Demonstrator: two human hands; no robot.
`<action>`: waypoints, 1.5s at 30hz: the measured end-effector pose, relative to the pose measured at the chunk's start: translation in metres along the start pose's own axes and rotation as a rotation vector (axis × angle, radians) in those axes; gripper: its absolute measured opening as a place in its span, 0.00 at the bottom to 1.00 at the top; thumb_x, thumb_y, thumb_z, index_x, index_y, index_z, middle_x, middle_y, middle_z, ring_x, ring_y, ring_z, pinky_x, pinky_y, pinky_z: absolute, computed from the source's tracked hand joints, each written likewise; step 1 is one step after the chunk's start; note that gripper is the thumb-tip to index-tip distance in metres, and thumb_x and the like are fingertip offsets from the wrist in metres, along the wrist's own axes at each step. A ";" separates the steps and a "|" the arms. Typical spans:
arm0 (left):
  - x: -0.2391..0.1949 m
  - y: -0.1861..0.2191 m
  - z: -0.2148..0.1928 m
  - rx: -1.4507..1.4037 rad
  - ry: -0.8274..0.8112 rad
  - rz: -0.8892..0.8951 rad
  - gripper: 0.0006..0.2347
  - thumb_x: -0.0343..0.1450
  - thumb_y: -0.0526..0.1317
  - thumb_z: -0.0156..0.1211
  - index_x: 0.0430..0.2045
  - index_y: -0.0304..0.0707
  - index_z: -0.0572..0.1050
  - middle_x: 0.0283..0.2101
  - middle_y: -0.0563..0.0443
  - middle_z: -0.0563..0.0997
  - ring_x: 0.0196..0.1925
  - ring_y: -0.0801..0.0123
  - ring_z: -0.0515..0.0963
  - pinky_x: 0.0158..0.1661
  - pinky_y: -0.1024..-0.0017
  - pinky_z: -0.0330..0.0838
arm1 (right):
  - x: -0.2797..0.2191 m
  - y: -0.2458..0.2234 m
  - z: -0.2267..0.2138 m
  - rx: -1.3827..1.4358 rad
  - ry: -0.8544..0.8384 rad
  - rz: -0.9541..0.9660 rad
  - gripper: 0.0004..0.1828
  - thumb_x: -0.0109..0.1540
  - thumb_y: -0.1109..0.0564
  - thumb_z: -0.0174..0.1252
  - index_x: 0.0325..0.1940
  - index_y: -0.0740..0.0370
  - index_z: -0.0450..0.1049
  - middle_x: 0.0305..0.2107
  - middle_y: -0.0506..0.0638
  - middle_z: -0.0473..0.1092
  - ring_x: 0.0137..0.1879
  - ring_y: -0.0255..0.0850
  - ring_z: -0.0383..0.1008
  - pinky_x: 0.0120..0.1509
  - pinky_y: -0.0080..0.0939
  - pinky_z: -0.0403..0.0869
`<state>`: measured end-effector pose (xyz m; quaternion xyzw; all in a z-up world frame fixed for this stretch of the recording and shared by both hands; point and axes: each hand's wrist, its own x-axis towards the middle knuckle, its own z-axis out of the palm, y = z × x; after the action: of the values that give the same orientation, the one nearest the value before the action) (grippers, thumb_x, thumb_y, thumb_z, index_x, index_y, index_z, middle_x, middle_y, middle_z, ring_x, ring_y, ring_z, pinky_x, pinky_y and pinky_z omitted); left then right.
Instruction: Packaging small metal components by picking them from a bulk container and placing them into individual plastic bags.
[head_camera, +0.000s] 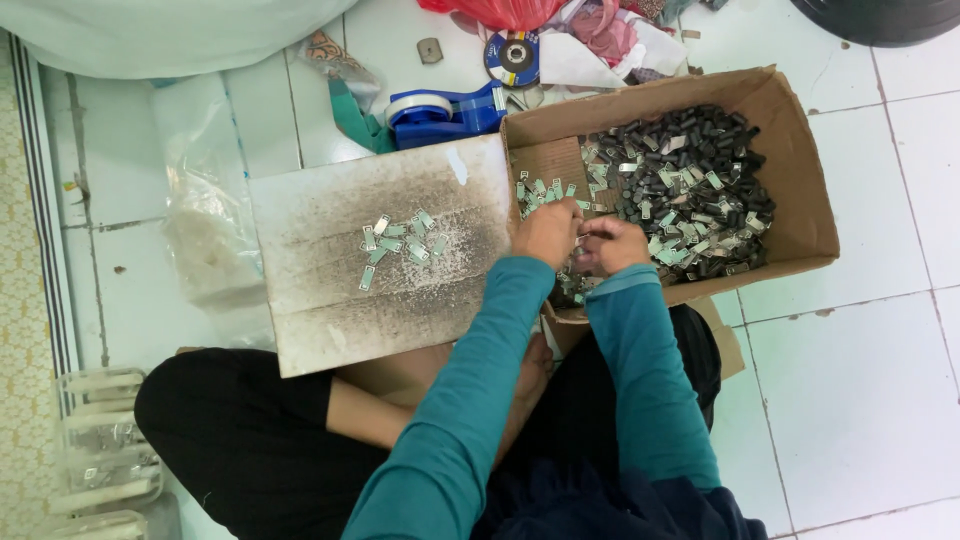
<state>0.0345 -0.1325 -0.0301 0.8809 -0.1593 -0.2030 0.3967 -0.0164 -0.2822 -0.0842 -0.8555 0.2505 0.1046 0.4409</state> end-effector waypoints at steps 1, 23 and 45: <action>0.004 -0.006 0.002 0.001 0.000 -0.001 0.08 0.78 0.34 0.49 0.41 0.31 0.76 0.32 0.39 0.82 0.33 0.55 0.85 0.32 0.60 0.83 | 0.000 0.001 -0.003 0.001 -0.001 0.000 0.14 0.54 0.54 0.68 0.40 0.34 0.84 0.36 0.38 0.80 0.39 0.39 0.81 0.51 0.44 0.81; 0.008 -0.015 -0.014 -0.527 -0.132 -0.101 0.13 0.73 0.33 0.60 0.52 0.33 0.79 0.53 0.32 0.81 0.47 0.59 0.86 0.48 0.66 0.85 | -0.004 -0.010 -0.013 0.825 -0.063 -0.181 0.15 0.61 0.70 0.62 0.52 0.69 0.80 0.41 0.59 0.75 0.39 0.41 0.81 0.47 0.42 0.86; 0.012 -0.020 -0.014 -0.664 -0.062 -0.153 0.14 0.72 0.30 0.59 0.52 0.35 0.80 0.53 0.29 0.80 0.41 0.62 0.88 0.44 0.67 0.84 | 0.006 -0.012 -0.015 0.800 0.054 -0.159 0.13 0.66 0.63 0.61 0.56 0.65 0.78 0.42 0.62 0.75 0.41 0.43 0.81 0.49 0.47 0.86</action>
<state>0.0543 -0.1167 -0.0397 0.7064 -0.0302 -0.2997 0.6405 -0.0056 -0.2908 -0.0693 -0.6355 0.2159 -0.0579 0.7391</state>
